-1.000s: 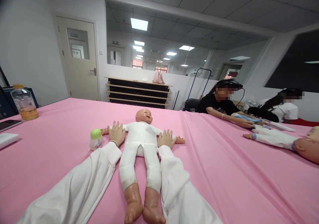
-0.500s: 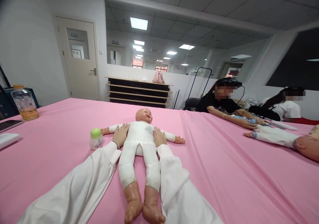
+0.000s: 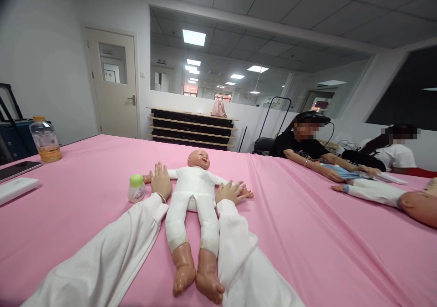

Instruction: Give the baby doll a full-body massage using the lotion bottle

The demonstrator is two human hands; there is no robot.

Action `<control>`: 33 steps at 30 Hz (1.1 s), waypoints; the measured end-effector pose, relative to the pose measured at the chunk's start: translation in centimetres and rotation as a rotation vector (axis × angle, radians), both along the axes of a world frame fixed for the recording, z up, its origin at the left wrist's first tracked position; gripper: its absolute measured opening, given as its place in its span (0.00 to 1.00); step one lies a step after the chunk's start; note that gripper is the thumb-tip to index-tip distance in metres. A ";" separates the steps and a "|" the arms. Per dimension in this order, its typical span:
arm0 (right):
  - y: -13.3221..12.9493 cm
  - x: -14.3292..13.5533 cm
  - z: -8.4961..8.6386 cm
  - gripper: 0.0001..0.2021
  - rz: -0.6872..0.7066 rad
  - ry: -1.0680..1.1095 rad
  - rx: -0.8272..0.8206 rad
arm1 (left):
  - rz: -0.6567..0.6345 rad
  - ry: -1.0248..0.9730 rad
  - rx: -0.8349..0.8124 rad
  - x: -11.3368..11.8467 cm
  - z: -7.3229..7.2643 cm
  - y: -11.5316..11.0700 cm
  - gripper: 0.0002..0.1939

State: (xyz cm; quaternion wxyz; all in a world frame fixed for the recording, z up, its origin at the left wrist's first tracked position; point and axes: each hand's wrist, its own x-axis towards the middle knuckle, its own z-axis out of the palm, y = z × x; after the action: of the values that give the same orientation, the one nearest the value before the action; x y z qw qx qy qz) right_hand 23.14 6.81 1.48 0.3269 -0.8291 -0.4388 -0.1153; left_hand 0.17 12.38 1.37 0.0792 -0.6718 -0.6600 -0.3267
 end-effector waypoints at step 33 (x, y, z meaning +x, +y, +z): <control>-12.7 -5.2 2.4 0.22 1.427 -0.218 -0.190 | -0.988 -0.432 -0.333 -1.9 1.1 -13.6 0.14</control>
State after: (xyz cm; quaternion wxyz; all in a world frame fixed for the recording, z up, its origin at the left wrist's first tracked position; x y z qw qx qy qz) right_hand 17.92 -5.89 3.84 0.2036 -0.3495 -0.9108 0.0828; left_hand -1.70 -1.25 2.46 -0.3272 -0.8225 -0.3108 -0.3462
